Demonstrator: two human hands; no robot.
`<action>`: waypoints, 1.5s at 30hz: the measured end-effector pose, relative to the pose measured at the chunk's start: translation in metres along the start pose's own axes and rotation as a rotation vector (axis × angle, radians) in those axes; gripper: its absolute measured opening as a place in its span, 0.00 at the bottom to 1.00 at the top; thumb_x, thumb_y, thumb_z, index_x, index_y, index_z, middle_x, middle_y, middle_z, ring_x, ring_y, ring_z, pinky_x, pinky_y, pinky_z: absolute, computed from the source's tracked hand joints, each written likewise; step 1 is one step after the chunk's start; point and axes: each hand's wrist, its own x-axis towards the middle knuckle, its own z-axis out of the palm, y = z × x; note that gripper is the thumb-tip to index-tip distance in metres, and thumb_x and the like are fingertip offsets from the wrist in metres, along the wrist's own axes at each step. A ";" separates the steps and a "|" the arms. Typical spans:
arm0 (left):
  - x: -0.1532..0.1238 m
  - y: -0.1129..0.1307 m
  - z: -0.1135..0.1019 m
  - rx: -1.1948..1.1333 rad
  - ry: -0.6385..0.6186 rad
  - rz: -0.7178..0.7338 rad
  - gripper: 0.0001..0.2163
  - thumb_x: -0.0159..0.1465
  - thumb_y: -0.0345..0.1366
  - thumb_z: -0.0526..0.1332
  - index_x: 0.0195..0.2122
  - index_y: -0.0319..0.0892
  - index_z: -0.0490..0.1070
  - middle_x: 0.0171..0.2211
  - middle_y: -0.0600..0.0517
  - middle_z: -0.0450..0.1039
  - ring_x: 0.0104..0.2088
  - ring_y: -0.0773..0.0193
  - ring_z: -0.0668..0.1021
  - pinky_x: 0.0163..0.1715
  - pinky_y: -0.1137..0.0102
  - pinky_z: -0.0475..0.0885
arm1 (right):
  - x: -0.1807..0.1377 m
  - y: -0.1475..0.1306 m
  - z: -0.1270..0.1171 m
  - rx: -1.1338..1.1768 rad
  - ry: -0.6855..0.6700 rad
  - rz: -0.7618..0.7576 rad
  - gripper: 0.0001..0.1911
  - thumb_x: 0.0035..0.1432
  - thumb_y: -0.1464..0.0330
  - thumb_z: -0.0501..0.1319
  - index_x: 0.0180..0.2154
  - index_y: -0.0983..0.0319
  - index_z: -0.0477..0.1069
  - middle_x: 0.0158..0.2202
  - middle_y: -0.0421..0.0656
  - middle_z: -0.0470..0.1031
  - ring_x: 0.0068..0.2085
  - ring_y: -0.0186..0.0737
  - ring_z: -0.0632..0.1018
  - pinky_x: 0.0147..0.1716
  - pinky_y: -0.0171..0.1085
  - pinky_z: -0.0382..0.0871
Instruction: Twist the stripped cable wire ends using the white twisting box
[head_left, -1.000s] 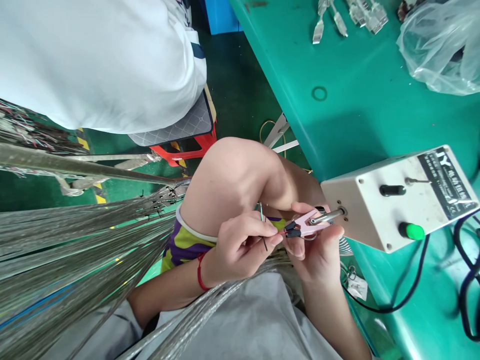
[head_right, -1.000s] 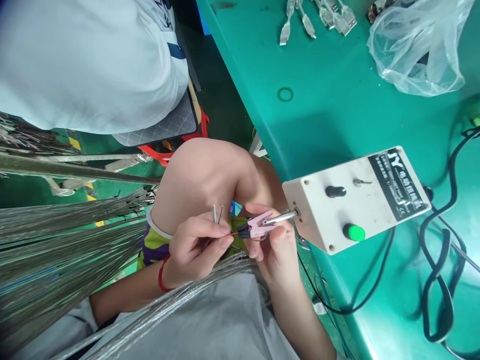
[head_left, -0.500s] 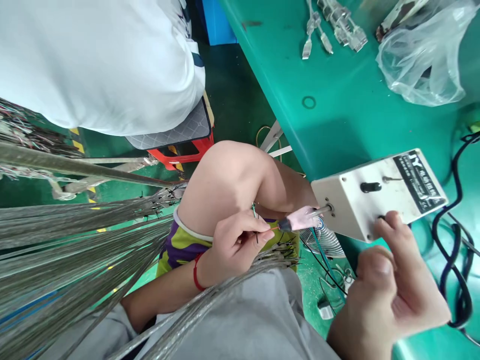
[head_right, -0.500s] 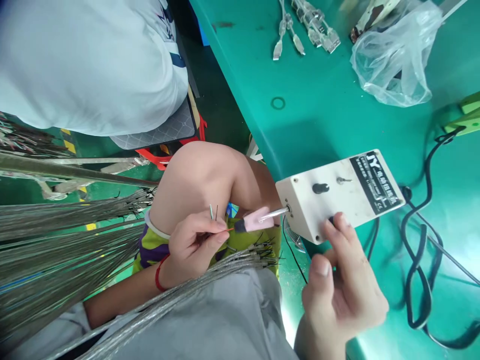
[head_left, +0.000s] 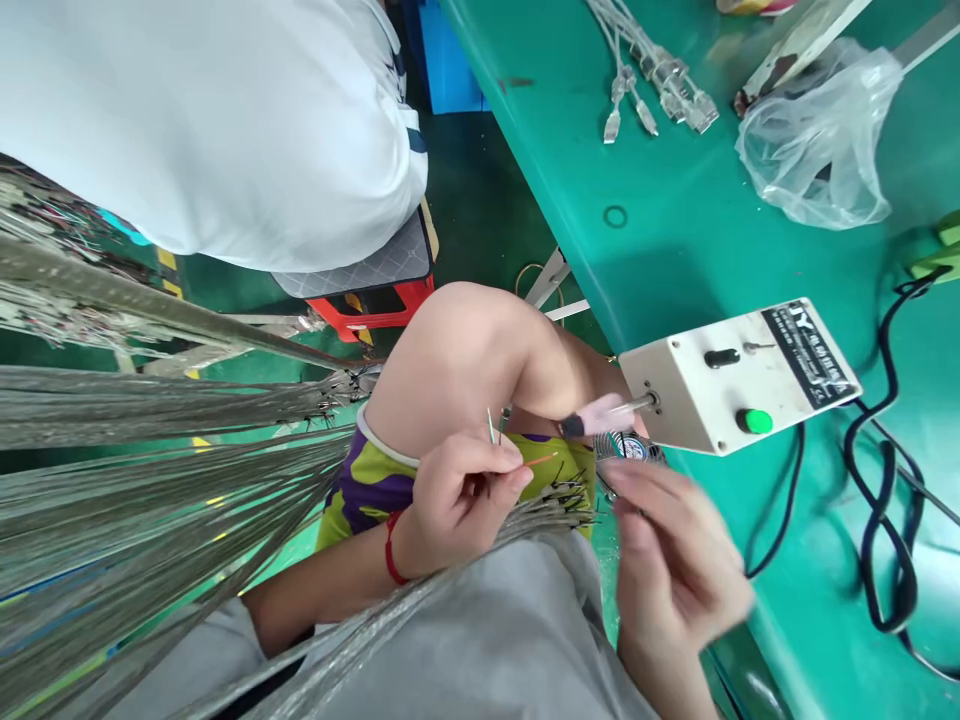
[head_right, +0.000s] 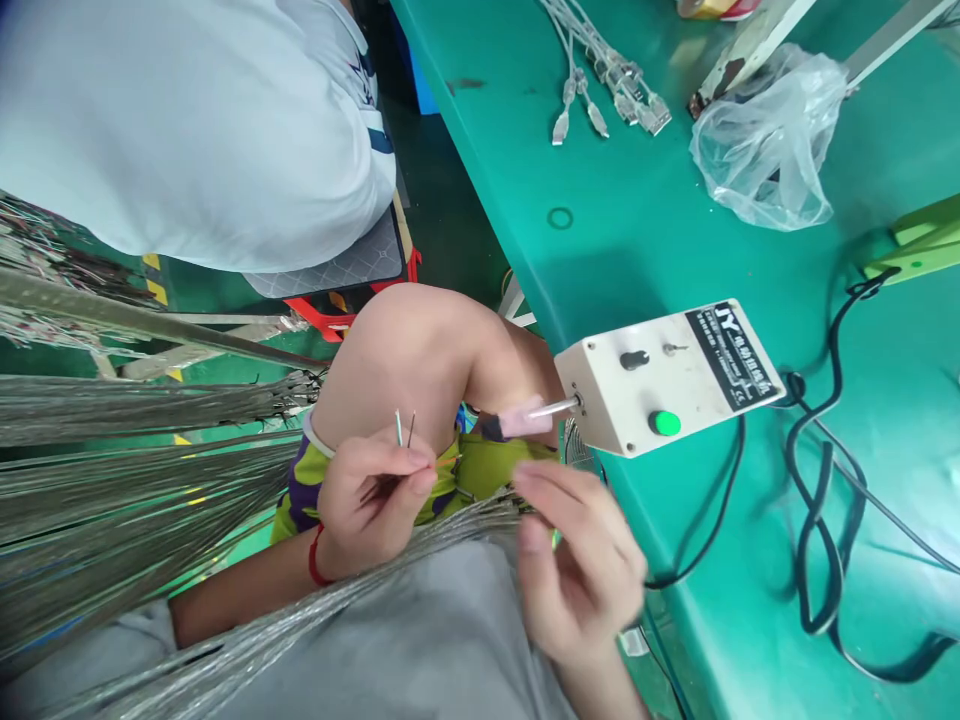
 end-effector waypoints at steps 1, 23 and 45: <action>-0.001 0.003 -0.001 0.000 -0.031 0.009 0.11 0.78 0.27 0.73 0.57 0.46 0.77 0.34 0.55 0.81 0.28 0.67 0.80 0.28 0.76 0.75 | 0.000 -0.005 0.010 0.039 -0.038 0.012 0.15 0.81 0.65 0.72 0.61 0.43 0.91 0.48 0.45 0.92 0.46 0.51 0.89 0.42 0.48 0.85; -0.008 0.017 0.010 0.094 -0.172 0.203 0.09 0.79 0.28 0.65 0.57 0.44 0.76 0.32 0.54 0.85 0.29 0.65 0.85 0.33 0.73 0.82 | 0.002 -0.010 0.047 0.772 -0.042 0.369 0.06 0.70 0.59 0.85 0.41 0.51 0.94 0.33 0.36 0.84 0.31 0.34 0.76 0.32 0.31 0.75; -0.018 0.012 0.008 -0.271 -0.171 -0.011 0.13 0.85 0.34 0.62 0.68 0.49 0.73 0.37 0.54 0.78 0.27 0.66 0.78 0.29 0.72 0.78 | 0.002 -0.003 0.060 0.872 -0.019 0.269 0.11 0.73 0.56 0.81 0.42 0.50 0.84 0.28 0.33 0.71 0.26 0.36 0.65 0.26 0.33 0.66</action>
